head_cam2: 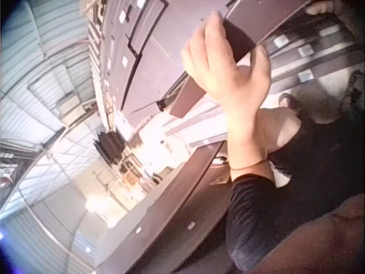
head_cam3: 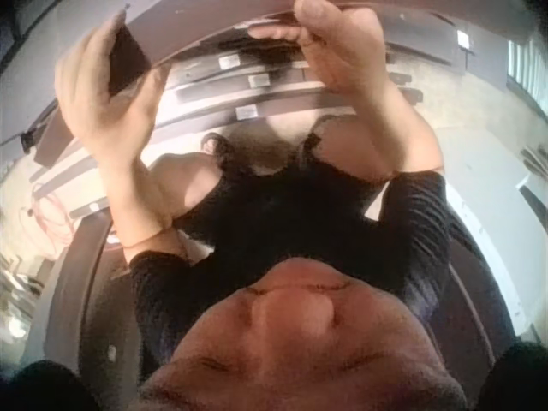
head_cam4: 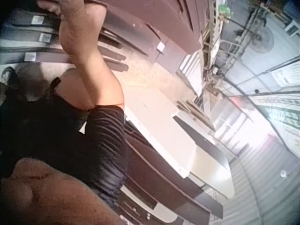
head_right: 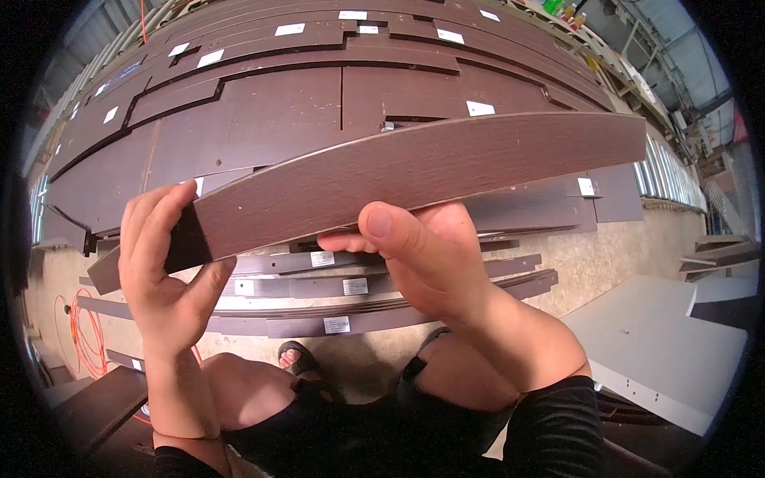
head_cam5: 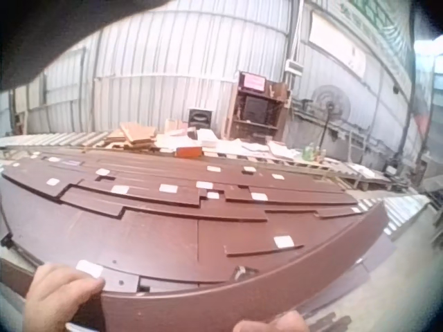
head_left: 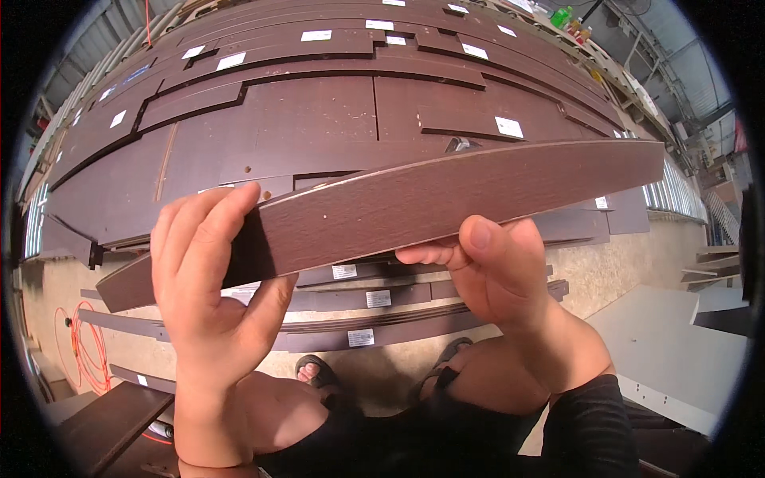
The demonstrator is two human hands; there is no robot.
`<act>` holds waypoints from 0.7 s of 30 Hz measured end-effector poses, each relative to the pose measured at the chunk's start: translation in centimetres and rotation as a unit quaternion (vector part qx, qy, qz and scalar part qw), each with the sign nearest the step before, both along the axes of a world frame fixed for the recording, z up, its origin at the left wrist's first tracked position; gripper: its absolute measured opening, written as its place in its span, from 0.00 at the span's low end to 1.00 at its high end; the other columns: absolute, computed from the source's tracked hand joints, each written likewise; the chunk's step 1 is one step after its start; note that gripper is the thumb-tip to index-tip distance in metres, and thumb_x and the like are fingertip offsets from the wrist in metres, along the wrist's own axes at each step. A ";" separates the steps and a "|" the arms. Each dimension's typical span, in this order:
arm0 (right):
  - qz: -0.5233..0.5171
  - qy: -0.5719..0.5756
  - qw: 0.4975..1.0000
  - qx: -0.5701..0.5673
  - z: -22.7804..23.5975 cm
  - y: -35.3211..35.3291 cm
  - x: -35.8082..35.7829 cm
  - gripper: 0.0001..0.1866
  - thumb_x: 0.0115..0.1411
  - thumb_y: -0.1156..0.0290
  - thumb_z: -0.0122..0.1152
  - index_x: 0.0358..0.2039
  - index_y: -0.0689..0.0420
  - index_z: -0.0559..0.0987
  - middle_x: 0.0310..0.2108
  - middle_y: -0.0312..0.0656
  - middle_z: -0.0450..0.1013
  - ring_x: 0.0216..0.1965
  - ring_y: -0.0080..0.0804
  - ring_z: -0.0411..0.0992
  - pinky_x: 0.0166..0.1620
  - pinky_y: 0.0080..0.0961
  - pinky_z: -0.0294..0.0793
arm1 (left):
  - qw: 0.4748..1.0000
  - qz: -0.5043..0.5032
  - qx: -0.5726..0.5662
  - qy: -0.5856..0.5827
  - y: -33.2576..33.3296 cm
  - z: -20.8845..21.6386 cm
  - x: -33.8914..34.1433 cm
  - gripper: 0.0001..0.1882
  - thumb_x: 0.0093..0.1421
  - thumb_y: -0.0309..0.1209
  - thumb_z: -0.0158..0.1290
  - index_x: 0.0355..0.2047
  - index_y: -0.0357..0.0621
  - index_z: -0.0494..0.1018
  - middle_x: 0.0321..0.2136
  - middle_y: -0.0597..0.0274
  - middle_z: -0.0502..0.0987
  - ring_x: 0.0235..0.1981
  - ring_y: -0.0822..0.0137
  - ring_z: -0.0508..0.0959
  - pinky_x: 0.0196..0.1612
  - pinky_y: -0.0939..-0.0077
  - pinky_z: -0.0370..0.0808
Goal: Using a handheld industrial scanner to record barcodes on wooden furniture components stacked on a pallet.
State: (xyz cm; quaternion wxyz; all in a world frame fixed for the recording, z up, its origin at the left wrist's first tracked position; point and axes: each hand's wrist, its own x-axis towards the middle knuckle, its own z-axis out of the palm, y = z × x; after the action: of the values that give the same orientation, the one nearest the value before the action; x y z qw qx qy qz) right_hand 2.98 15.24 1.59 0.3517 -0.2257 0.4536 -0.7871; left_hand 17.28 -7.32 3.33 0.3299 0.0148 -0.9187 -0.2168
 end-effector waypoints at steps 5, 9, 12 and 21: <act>0.017 0.028 0.999 -0.008 0.2 0.5 -0.1 0.29 0.65 0.63 0.61 0.58 0.71 0.69 0.53 0.55 0.73 0.54 0.42 0.74 0.57 0.40 0.76 | 1.000 0.000 0.005 -0.008 0.2 0.4 0.3 0.34 0.40 0.24 0.67 0.52 0.35 0.76 0.46 0.51 0.77 0.47 0.56 0.76 0.52 0.66 0.71; 0.023 0.014 0.999 -0.031 0.2 0.7 0.2 0.26 0.65 0.67 0.59 0.58 0.72 0.69 0.53 0.55 0.73 0.53 0.41 0.74 0.58 0.40 0.76 | 1.000 -0.001 0.005 -0.015 0.3 0.6 0.6 0.35 0.40 0.25 0.66 0.53 0.35 0.75 0.48 0.51 0.76 0.48 0.56 0.75 0.52 0.66 0.70; 0.018 0.010 0.998 -0.051 -0.1 0.7 0.0 0.25 0.65 0.69 0.59 0.58 0.72 0.69 0.53 0.56 0.73 0.53 0.41 0.74 0.58 0.41 0.76 | 1.000 0.002 0.011 -0.019 0.4 0.5 0.4 0.35 0.40 0.24 0.66 0.53 0.35 0.75 0.47 0.50 0.76 0.48 0.56 0.75 0.52 0.66 0.70; -0.065 -0.002 0.996 -0.054 -0.2 0.3 -0.2 0.23 0.64 0.70 0.54 0.56 0.71 0.71 0.48 0.56 0.77 0.48 0.45 0.79 0.52 0.44 0.82 | 0.998 -0.010 -0.037 -0.046 0.2 0.8 -0.6 0.36 0.37 0.24 0.66 0.52 0.40 0.76 0.44 0.51 0.76 0.44 0.50 0.75 0.50 0.59 0.69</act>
State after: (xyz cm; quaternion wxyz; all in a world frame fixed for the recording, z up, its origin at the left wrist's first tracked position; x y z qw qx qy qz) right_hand 2.77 15.53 1.36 0.2878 -0.2123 0.4235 -0.8323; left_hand 16.68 -7.14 4.15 0.2855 0.0036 -0.9404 -0.1848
